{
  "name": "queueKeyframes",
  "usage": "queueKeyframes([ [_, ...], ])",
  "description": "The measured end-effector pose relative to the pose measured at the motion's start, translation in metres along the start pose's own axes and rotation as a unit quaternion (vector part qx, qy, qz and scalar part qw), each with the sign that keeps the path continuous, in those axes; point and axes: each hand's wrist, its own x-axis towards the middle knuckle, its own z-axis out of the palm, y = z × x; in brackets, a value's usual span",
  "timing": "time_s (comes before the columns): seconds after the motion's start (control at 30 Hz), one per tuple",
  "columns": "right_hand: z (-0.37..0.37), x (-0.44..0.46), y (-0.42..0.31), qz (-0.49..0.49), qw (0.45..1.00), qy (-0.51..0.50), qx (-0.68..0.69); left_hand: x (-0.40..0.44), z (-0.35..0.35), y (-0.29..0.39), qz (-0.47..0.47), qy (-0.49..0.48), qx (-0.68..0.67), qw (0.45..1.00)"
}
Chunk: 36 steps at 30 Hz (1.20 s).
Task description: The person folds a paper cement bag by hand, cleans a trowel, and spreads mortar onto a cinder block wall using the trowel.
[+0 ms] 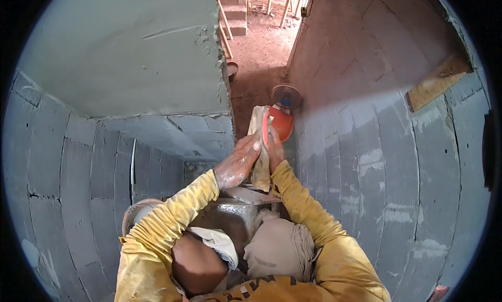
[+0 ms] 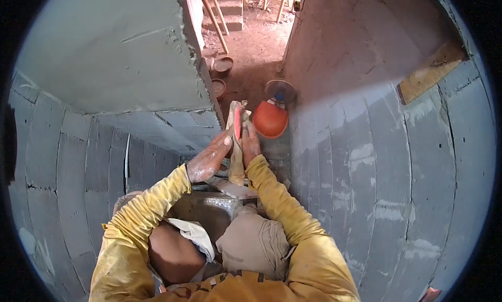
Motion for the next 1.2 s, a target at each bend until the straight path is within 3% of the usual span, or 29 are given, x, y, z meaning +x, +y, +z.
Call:
queueKeyframes([
  [0.03,-0.002,0.001,0.003,0.039,0.997,-0.001,0.072,0.000,-0.001,0.004,-0.030,-0.007,-0.020,0.999],
  [0.07,-0.004,0.002,0.006,0.077,0.987,-0.002,0.144,0.001,-0.004,0.010,-0.044,0.007,0.099,0.994],
  [0.1,-0.014,0.004,0.025,0.015,0.998,-0.054,0.030,0.002,-0.006,0.016,-0.056,0.022,0.217,0.974],
  [0.13,-0.018,0.005,0.031,-0.057,0.991,-0.092,-0.078,0.003,-0.002,0.014,-0.056,0.023,0.217,0.974],
  [0.2,0.000,-0.008,0.034,0.032,0.976,-0.110,0.187,0.007,0.014,0.004,0.023,0.198,0.345,0.917],
  [0.23,0.013,-0.016,0.025,0.077,0.939,-0.115,0.316,0.009,0.023,-0.003,-0.001,0.193,0.309,0.931],
  [0.33,0.051,-0.047,-0.031,0.043,0.898,-0.046,0.436,0.015,0.031,0.000,-0.030,0.190,0.237,0.952],
  [0.37,0.044,-0.037,-0.033,0.052,0.929,-0.067,0.361,0.016,0.030,0.000,-0.030,0.191,0.237,0.952],
  [0.5,0.044,-0.038,-0.038,0.073,0.934,-0.068,0.343,0.014,0.032,-0.004,-0.041,0.165,0.172,0.970],
  [0.7,0.018,-0.015,-0.037,0.110,0.931,-0.070,0.342,0.011,0.019,0.005,0.013,0.251,0.110,0.962],
  [0.73,0.010,-0.010,-0.037,0.117,0.924,-0.073,0.357,0.008,0.019,0.007,0.014,0.247,0.110,0.963],
  [0.8,0.001,-0.010,-0.038,0.127,0.910,-0.084,0.385,0.003,0.023,0.008,0.003,0.192,0.236,0.953],
  [0.83,-0.001,-0.013,-0.036,0.133,0.904,-0.089,0.397,0.004,0.031,-0.009,0.044,0.113,0.270,0.955],
  [0.93,-0.009,-0.019,-0.030,0.143,0.881,-0.106,0.439,0.004,0.049,-0.021,-0.002,0.033,0.266,0.963],
  [0.97,-0.014,-0.020,-0.030,0.145,0.871,-0.114,0.456,0.002,0.045,-0.019,0.027,0.046,0.279,0.959],
  [1.07,-0.028,-0.027,-0.027,0.148,0.840,-0.139,0.503,0.006,0.029,-0.016,0.080,0.084,0.175,0.978],
  [1.1,-0.032,-0.030,-0.026,0.152,0.830,-0.147,0.516,0.000,0.018,0.008,0.017,0.083,0.090,0.992],
  [1.13,-0.034,-0.033,-0.024,0.151,0.820,-0.155,0.530,-0.001,0.016,0.008,-0.077,0.083,-0.124,0.986],
  [1.2,-0.035,-0.038,-0.019,0.159,0.800,-0.172,0.552,-0.001,0.000,0.006,-0.164,-0.024,-0.249,0.954],
])
